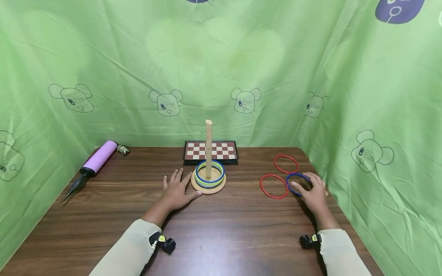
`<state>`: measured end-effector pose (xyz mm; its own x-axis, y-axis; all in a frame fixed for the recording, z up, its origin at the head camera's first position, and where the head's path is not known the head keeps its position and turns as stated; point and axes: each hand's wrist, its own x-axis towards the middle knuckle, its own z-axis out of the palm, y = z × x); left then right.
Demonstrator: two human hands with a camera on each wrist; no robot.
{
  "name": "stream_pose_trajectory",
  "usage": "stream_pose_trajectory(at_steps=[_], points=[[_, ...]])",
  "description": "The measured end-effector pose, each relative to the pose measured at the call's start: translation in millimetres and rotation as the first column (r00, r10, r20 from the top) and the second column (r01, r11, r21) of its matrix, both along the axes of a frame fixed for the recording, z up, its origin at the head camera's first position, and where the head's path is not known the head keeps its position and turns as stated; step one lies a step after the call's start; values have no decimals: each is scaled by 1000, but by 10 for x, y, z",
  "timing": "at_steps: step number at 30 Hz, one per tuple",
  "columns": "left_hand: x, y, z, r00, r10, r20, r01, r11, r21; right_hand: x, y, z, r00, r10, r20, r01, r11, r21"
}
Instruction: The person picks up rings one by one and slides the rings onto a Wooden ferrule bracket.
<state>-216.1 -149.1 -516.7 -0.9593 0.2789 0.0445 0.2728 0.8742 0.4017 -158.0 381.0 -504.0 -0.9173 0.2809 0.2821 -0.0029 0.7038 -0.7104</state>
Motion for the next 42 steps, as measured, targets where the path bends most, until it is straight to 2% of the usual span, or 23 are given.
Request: stream_pose_trajectory(at_steps=[6,12,18,24,42], points=[[0,-27,6,1000,7,-2,-7,1000,-13,-16,3,24,987,5,160,-8,1000,20],[8,-30,-4,1000,4,5,-4,1000,11,10,-10,28,969,20,246,-31,999,40],[31,-20,3,1000,-8,-8,8,1000,25,36,-4,22,962,26,272,-47,997,68],[37,-21,19,1000,-4,-14,4,1000,-5,43,23,-2,952,33,303,-63,994,91],[17,5,34,1000,0,-3,0,1000,-7,40,21,31,943,-19,333,-33,988,150]])
